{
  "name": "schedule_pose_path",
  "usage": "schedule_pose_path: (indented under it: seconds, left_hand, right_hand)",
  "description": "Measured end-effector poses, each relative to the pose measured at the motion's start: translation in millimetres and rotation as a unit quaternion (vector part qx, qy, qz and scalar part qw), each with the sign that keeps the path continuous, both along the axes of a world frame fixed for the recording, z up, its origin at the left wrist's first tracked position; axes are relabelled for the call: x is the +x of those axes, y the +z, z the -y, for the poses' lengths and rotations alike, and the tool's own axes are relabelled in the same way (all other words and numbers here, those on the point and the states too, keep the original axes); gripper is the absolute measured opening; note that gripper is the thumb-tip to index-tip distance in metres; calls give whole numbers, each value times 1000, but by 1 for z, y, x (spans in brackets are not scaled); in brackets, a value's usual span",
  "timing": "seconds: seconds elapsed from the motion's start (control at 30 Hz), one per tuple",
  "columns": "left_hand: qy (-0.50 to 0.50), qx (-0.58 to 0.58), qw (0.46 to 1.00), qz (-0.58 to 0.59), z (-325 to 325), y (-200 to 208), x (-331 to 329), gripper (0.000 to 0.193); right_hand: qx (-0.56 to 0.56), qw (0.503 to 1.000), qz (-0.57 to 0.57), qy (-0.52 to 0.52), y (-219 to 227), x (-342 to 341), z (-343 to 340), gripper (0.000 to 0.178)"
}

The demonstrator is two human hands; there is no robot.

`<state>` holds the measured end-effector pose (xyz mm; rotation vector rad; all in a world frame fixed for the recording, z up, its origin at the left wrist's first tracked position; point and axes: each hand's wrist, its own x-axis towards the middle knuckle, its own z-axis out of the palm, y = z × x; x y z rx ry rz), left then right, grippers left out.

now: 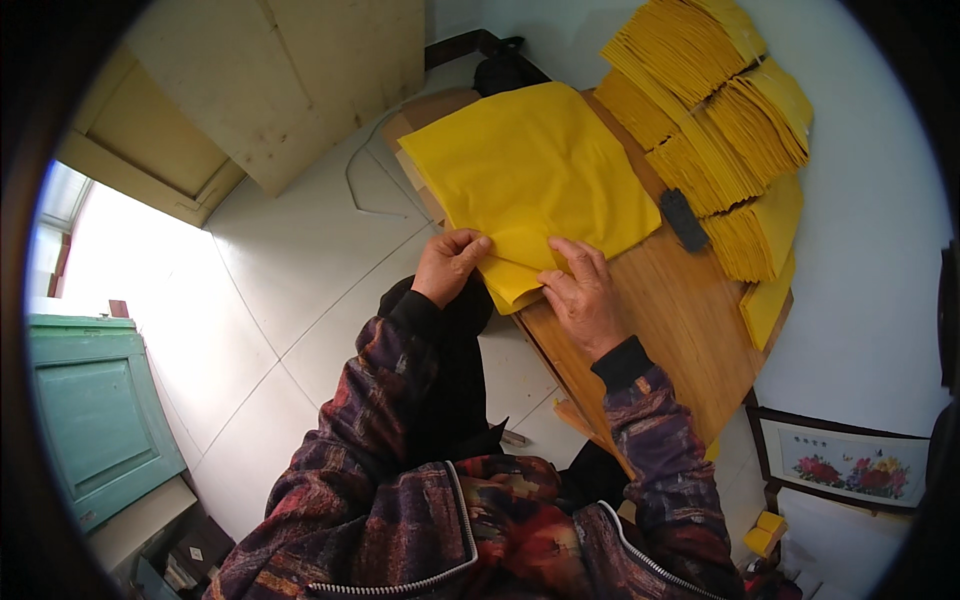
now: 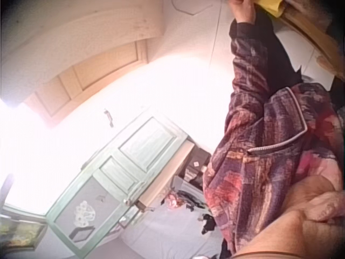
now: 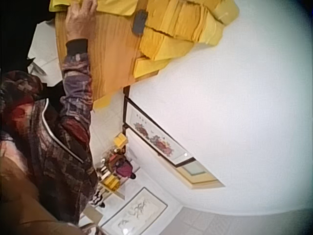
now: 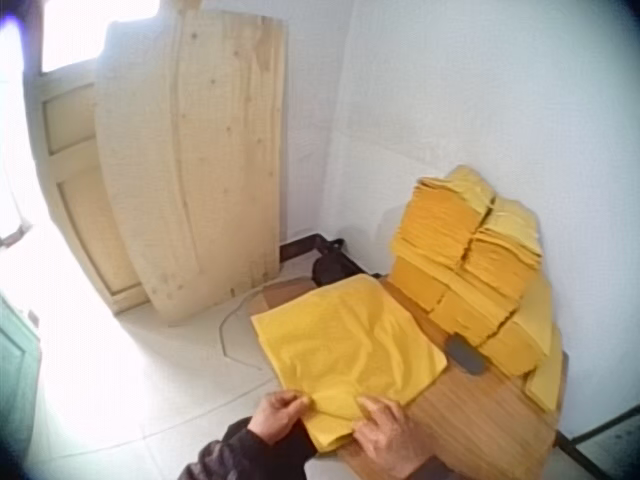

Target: The person folds yellow fabric sheets on a wooden table. They smooth each sheet, fold it in half, and place it into a growing stack. The person repeats this process for multiple sheets throughout the clip.

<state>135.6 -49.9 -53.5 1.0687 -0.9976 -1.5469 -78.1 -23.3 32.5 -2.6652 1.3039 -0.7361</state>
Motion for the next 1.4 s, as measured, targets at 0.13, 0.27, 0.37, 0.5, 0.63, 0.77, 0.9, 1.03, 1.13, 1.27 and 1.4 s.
schedule_pose_path:
  seconds: [0.13, 0.27, 0.37, 0.5, 0.63, 0.77, 0.9, 1.03, 1.13, 1.27, 1.4]
  left_hand:
    - [3, -5, 1000, -17, 0, 1, 0, 24]
    - [-20, 3, 1000, -8, 0, 1, 4, 23]
    - [-14, -6, 1000, -15, 0, -1, 3, 23]
    - [4, -21, 1000, 2, 0, -1, 1, 22]
    - [7, -37, 999, 40, -1, -4, 1, 21]
    - [6, -23, 1000, 12, 0, -5, 2, 21]
    - [3, -17, 1000, -8, 0, -4, 4, 21]
    - [6, -12, 1000, 7, -1, -2, 4, 20]
    - [7, -9, 999, 37, -3, -1, 4, 20]
    - [-5, -2, 996, 90, -2, 0, 7, 22]
    - [16, -8, 1000, 25, -2, 0, 2, 22]
  right_hand:
    - [72, 997, 40, 8, -1, 0, 7, 13]
    - [184, 979, 86, 4, 0, -5, 15, 14]
    - [236, 967, 95, -4, 2, -6, 20, 14]
    - [257, 962, 94, 12, 2, -10, 20, 17]
    - [190, 967, 161, -62, -2, -44, 26, 20]
    - [19, 941, -36, -337, -10, -94, 52, 37]
    - [50, 882, -106, -456, -23, -125, 72, 38]
    - [28, 865, -149, -477, -32, -145, 81, 28]
    - [-4, 875, -159, -458, -36, -159, 88, 17]
    - [-18, 885, -132, -446, -38, -170, 100, 13]
    - [57, 875, -128, -464, -22, -168, 103, 14]
